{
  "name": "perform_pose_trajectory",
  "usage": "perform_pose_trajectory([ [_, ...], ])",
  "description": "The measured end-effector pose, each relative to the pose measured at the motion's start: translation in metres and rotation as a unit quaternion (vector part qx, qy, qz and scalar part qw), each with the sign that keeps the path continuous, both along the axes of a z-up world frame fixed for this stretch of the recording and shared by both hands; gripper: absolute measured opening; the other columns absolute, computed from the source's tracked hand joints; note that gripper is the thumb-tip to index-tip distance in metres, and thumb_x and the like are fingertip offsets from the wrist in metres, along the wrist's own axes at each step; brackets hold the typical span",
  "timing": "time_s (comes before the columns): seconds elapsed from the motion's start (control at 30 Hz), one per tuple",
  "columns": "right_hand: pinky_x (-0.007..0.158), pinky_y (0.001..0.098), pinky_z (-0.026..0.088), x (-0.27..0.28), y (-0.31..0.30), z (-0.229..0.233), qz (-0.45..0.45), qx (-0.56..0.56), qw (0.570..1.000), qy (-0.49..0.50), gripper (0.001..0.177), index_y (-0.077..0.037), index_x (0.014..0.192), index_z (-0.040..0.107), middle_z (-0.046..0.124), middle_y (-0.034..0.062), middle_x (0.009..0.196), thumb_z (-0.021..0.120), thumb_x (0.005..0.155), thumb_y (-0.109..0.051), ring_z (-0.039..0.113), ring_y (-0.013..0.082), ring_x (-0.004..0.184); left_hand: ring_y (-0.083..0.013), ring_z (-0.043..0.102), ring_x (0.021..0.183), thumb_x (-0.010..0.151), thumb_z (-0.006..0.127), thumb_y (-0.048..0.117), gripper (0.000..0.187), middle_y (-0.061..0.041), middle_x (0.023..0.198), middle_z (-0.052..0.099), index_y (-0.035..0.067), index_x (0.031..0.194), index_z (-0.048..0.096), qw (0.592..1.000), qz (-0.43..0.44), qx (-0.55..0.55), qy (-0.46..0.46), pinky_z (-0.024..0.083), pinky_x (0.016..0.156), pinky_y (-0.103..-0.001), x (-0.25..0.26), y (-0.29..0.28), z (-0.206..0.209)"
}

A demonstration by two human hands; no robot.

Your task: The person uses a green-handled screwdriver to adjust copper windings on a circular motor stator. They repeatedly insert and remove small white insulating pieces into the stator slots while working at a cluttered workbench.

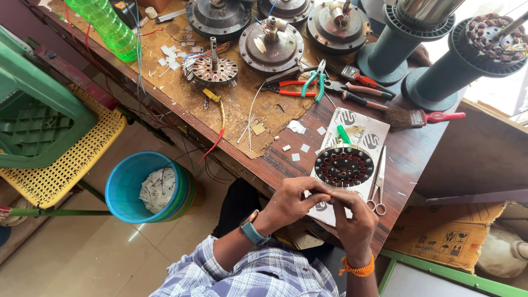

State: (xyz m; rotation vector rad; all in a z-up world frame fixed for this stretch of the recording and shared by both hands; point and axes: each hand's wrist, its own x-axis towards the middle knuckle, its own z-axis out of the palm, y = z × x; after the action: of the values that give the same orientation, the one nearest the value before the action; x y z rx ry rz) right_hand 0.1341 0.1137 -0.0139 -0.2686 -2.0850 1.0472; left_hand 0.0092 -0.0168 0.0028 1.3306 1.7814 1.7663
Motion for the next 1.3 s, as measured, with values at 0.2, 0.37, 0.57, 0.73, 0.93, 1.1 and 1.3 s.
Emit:
perform_pose_trajectory([
  [0.2, 0.071, 0.0274, 0.059, 0.004, 0.000, 0.007, 0.027, 0.085, 0.996, 0.009, 0.023, -0.001, 0.096, 0.069, 0.075, 0.0112, 0.096, 0.079, 0.078, 0.008, 0.074, 0.0177, 0.085, -0.0125, 0.069, 0.068, 0.096, 0.070, 0.011, 0.013, -0.006, 0.088, 0.071, 0.000, 0.101, 0.070, 0.959, -0.017, -0.101, -0.263, 0.056, 0.058, -0.029, 0.014, -0.008, -0.001],
  [0.37, 0.073, 0.0266, 0.059, 0.004, -0.008, 0.017, 0.034, 0.080, 0.996, 0.033, 0.022, 0.000, 0.096, 0.069, 0.075, 0.0116, 0.097, 0.079, 0.078, 0.009, 0.074, 0.0187, 0.086, -0.0161, 0.071, 0.079, 0.098, 0.072, 0.007, 0.008, -0.009, 0.089, 0.069, 0.000, 0.101, 0.069, 0.999, 0.046, 0.004, -0.024, 0.054, 0.063, -0.028, 0.018, -0.015, 0.009],
  [0.57, 0.075, 0.0251, 0.060, 0.006, -0.012, 0.015, 0.026, -0.113, 0.993, -0.037, 0.016, 0.002, 0.103, 0.075, 0.078, 0.0115, 0.098, 0.076, 0.087, 0.004, 0.074, 0.0157, 0.086, -0.0211, 0.067, 0.072, 0.095, 0.069, 0.004, 0.008, -0.008, 0.088, 0.061, 0.002, 0.098, 0.062, 0.995, 0.031, -0.040, -0.081, 0.054, 0.062, -0.033, 0.016, -0.015, 0.019],
  [0.73, 0.076, 0.0251, 0.063, 0.006, -0.006, -0.002, 0.039, -0.235, 0.970, -0.047, 0.014, 0.004, 0.106, 0.073, 0.078, 0.0117, 0.095, 0.070, 0.093, 0.000, 0.076, 0.0143, 0.085, -0.0290, 0.058, 0.086, 0.094, 0.069, -0.001, 0.013, -0.011, 0.092, 0.055, 0.002, 0.098, 0.057, 0.990, 0.076, 0.032, 0.110, 0.049, 0.074, -0.040, 0.017, -0.012, 0.016],
  [0.93, 0.078, 0.0253, 0.064, -0.002, -0.014, -0.031, 0.047, -0.252, 0.966, -0.014, 0.009, 0.003, 0.106, 0.069, 0.074, 0.0104, 0.095, 0.064, 0.098, 0.001, 0.073, 0.0126, 0.086, -0.0302, 0.058, 0.087, 0.095, 0.069, 0.001, 0.014, -0.011, 0.090, 0.056, 0.003, 0.097, 0.056, 0.980, 0.088, -0.026, 0.176, 0.050, 0.075, -0.041, 0.016, -0.009, 0.014],
  [1.1, 0.078, 0.0235, 0.061, -0.002, -0.019, -0.044, 0.033, -0.222, 0.972, 0.074, 0.009, 0.001, 0.107, 0.064, 0.071, 0.0095, 0.104, 0.064, 0.098, 0.003, 0.070, 0.0096, 0.090, -0.0277, 0.063, 0.083, 0.092, 0.073, 0.005, 0.013, -0.010, 0.089, 0.062, 0.003, 0.097, 0.061, 0.996, 0.034, -0.016, 0.075, 0.050, 0.071, -0.039, 0.009, -0.014, 0.027],
  [1.3, 0.077, 0.0258, 0.062, 0.007, -0.020, -0.027, 0.037, -0.272, 0.961, -0.012, 0.015, 0.003, 0.104, 0.066, 0.075, 0.0103, 0.097, 0.070, 0.089, 0.006, 0.075, 0.0133, 0.087, -0.0266, 0.064, 0.083, 0.095, 0.073, 0.010, 0.013, -0.009, 0.090, 0.062, 0.004, 0.099, 0.062, 0.996, -0.005, -0.054, 0.073, 0.051, 0.069, -0.037, -0.004, -0.023, 0.031],
])
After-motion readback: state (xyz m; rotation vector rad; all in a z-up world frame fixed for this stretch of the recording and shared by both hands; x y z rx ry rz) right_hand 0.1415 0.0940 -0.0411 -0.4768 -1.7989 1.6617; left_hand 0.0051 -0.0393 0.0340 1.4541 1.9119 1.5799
